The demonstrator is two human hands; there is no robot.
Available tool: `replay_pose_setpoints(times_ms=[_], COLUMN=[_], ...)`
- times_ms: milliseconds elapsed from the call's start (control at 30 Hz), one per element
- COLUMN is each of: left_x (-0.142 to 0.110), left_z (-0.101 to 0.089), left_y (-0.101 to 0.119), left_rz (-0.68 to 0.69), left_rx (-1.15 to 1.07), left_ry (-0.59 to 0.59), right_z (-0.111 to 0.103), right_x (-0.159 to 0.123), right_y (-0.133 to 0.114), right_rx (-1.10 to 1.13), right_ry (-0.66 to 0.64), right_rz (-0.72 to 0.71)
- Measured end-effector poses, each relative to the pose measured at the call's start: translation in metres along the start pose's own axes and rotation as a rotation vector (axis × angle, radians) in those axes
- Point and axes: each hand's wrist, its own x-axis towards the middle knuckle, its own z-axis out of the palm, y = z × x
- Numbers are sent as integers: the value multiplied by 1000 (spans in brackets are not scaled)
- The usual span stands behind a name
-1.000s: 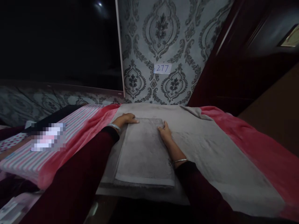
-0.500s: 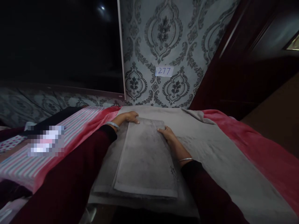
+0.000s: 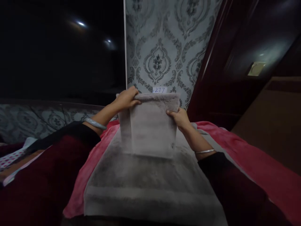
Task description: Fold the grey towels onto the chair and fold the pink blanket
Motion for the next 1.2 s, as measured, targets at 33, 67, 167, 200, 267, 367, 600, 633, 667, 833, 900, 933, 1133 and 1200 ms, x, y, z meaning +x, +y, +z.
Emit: replay_pose_setpoints(times_ms=[33, 67, 167, 200, 267, 367, 600, 633, 667, 833, 900, 933, 1133, 1200], left_x=[2, 1, -22, -38, -80, -162, -292, -297, -300, -300, -300, -299, -300, -302], left_z=[-11, -20, -22, -15, 12, 65, 128, 127, 125, 111, 109, 109, 111, 108], left_y=[5, 10, 26, 31, 40, 58, 105, 108, 111, 114, 113, 112, 103, 99], left_rz=[23, 45, 109, 132, 195, 324, 167, 89, 16, -222, -251, -249, -110, -79], left_rx=[32, 65, 144, 156, 150, 64, -77, -82, -86, -108, -119, -127, -128, -147], left_ry=[69, 125, 217, 223, 186, 32, -185, -194, -203, -247, -266, -270, -210, -239], right_z=[-4, -9, -21, -24, -31, -41, -54, -55, -57, -71, -71, -68, -34, -29], right_x=[5, 7, -14, -31, -73, -151, -249, -251, -253, -269, -274, -276, -285, -290], right_y=[-12, -22, -27, -18, 12, 73, 127, 127, 126, 113, 100, 93, 78, 85], right_rx=[-31, -68, -228, -286, -388, -552, -765, -784, -794, -706, -648, -637, -716, -733], right_ry=[30, 54, 92, 87, 34, -176, -489, -498, -505, -511, -506, -507, -651, -672], right_rz=[-99, -184, -357, -398, -475, -532, -400, -389, -382, -453, -485, -488, -476, -502])
